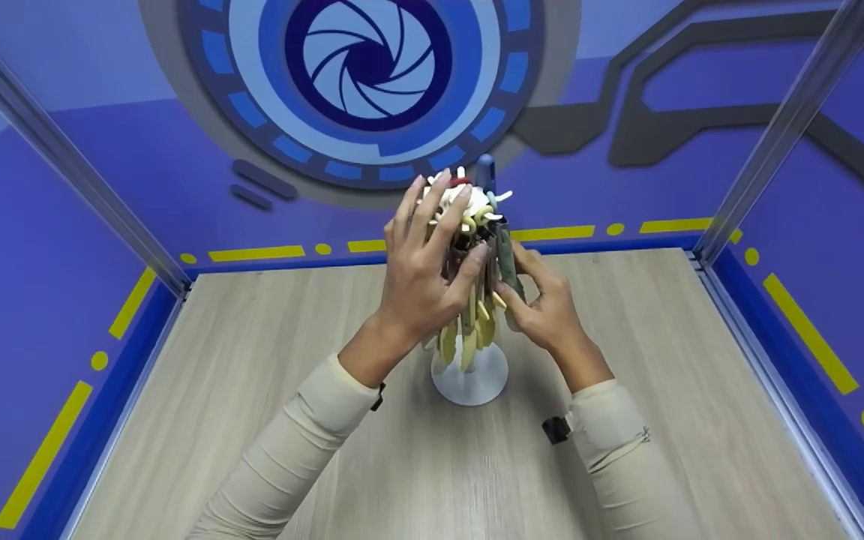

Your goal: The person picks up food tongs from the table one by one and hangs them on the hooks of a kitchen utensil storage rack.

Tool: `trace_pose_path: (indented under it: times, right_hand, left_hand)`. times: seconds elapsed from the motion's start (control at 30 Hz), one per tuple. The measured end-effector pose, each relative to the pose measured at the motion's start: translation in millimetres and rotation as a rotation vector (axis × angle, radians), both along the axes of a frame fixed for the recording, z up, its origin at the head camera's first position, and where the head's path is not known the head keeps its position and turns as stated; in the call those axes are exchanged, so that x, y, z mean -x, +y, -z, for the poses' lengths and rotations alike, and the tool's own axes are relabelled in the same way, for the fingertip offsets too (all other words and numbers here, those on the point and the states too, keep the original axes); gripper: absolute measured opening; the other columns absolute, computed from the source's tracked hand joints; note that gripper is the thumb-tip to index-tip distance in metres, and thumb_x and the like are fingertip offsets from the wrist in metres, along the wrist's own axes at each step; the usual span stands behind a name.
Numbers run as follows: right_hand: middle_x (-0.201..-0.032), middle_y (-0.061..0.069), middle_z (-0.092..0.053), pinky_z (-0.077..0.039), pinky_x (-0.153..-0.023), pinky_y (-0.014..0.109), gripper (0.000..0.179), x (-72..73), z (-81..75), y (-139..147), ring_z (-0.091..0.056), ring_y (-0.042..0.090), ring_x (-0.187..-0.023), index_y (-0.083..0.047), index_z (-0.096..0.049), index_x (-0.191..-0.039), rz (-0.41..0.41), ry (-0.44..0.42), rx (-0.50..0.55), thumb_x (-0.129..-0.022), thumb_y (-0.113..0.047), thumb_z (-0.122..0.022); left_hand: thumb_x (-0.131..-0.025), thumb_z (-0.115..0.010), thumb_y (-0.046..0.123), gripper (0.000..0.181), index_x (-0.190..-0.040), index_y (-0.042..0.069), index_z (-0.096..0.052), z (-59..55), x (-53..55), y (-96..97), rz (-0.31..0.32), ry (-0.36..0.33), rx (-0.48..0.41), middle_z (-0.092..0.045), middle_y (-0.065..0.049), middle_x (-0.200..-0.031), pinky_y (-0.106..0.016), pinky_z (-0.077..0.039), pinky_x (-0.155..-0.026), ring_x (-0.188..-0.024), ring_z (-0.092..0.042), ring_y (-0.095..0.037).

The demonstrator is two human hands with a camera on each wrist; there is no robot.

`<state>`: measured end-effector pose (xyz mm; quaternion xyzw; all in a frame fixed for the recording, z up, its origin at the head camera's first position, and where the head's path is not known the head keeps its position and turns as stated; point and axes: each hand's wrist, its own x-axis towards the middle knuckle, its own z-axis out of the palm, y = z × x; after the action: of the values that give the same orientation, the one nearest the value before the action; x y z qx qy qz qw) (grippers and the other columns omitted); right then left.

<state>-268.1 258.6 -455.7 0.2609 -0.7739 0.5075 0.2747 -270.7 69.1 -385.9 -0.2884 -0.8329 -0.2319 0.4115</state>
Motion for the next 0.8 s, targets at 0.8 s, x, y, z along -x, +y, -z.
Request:
trace_pose_path:
  times: [0.8]
  right_hand:
    - [-0.116,0.029,-0.067,-0.047,-0.097,0.018,0.048,-27.7,42.2,36,-0.065,0.028,-0.108,0.003,-0.063,-0.135,0.068,-0.091,-0.019,-0.087,0.011,-0.066]
  left_hand:
    - [-0.1,-0.06,0.041,0.065,-0.153,0.007,-0.044,91.3,-20.8,-90.3,-0.06,-0.196,-0.156,-0.055,-0.009,-0.15,-0.047,-0.036,-0.113,-0.144,-0.044,-0.028]
